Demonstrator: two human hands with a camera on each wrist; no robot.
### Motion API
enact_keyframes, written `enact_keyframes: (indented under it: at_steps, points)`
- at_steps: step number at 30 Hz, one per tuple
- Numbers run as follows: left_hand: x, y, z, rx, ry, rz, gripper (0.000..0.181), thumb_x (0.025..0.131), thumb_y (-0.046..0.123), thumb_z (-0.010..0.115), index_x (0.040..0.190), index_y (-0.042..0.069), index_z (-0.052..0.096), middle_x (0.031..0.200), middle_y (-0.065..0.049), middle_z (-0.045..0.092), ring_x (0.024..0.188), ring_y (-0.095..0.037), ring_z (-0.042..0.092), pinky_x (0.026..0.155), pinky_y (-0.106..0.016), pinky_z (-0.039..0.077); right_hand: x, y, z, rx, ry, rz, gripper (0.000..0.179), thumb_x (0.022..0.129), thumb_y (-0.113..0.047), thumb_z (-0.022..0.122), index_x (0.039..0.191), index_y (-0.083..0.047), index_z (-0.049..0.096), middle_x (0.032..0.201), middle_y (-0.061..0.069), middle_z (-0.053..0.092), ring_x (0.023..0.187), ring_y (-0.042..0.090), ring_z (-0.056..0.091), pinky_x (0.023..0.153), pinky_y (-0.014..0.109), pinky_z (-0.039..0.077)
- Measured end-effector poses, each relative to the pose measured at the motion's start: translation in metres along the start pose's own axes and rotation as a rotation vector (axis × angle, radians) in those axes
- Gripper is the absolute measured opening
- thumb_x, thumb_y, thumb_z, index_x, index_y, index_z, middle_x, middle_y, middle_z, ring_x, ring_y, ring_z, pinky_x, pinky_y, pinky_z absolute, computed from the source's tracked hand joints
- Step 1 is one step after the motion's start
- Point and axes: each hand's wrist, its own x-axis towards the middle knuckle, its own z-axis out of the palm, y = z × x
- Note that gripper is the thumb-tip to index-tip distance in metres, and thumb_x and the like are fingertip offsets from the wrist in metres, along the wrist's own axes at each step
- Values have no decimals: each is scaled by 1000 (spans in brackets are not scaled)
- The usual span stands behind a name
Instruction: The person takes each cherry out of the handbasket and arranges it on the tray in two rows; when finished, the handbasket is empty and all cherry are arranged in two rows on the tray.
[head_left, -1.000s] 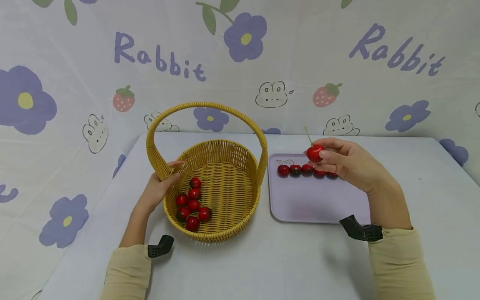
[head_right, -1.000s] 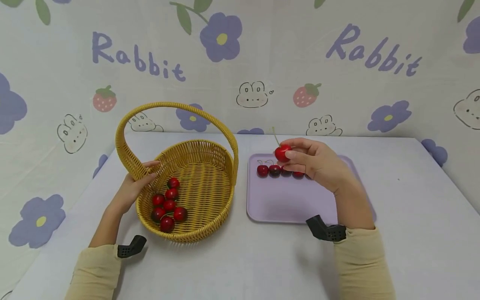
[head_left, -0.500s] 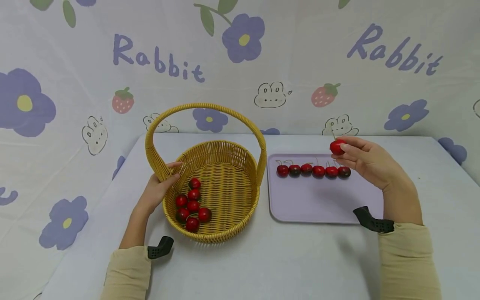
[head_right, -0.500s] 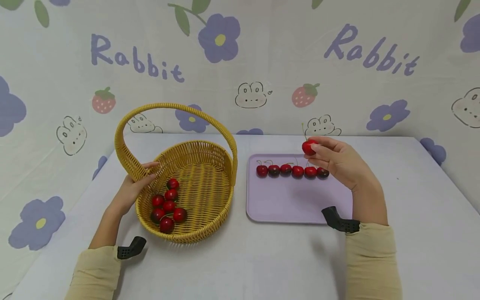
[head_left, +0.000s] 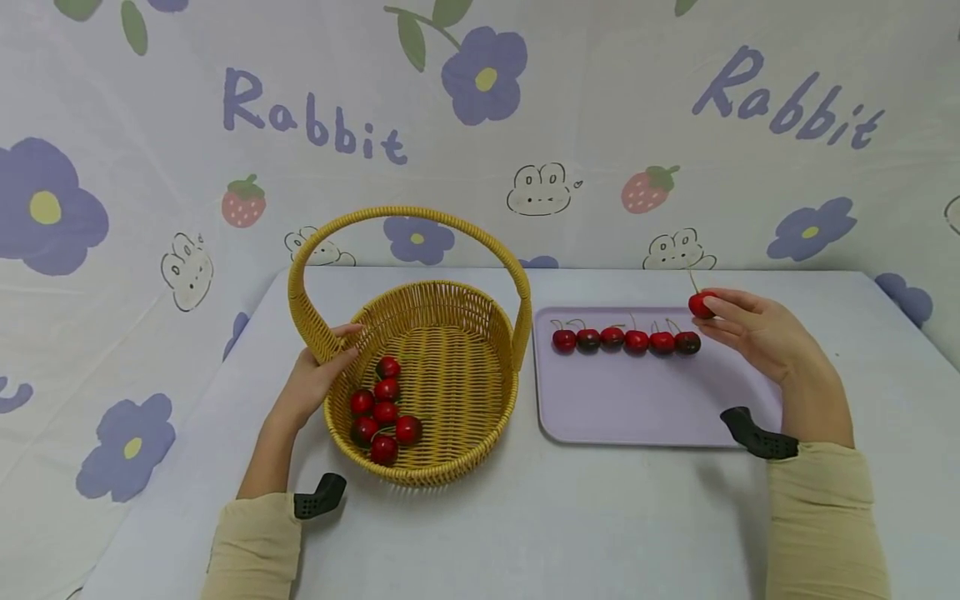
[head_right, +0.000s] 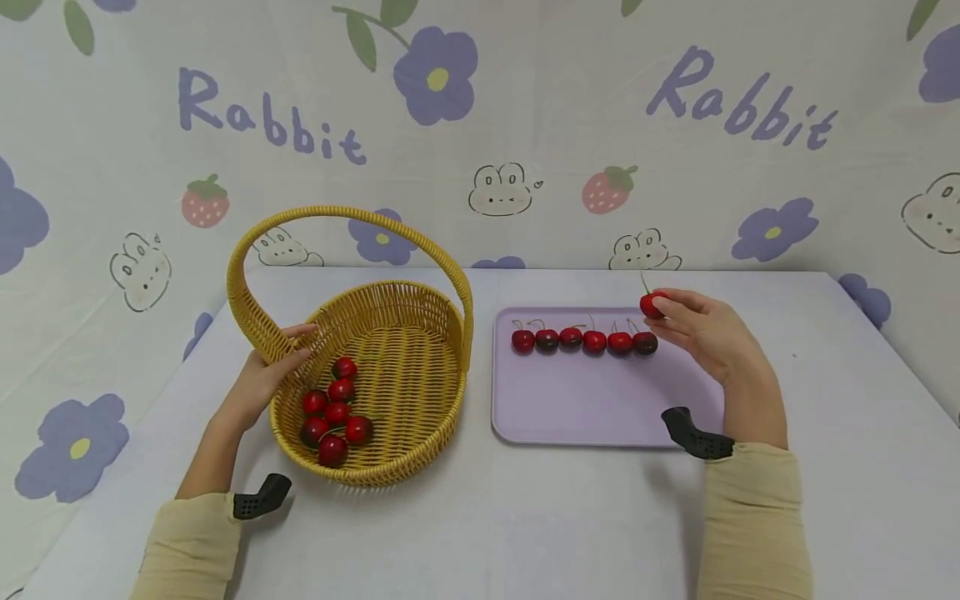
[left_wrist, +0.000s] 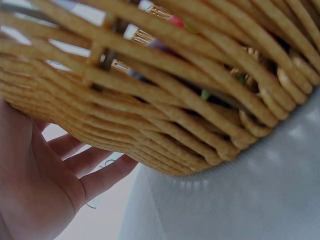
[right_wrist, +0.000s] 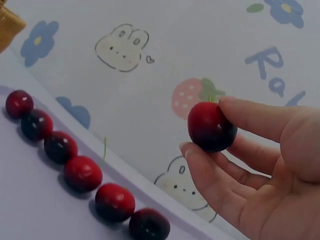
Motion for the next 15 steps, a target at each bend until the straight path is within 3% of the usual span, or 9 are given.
enact_keyframes:
  at_steps: [7,15]
  points:
    - [0,0,0,1,-1,0,41,100,12,48,140,2,44,145,-19,39,133,-38,34,106,-58,25,0,8,-16,-59,102,107,37,89,-16,67,117,-5,45,93,-5,64,86,10,66,78,25,53]
    - [0,-1,0,-4,-4,0,42,100,13,49,140,1,43,145,-19,38,133,-38,34,106,-58,25,2,17,-29,-100,163,176,41,86,-17,71,117,-4,47,86,-10,67,83,4,65,76,21,52]
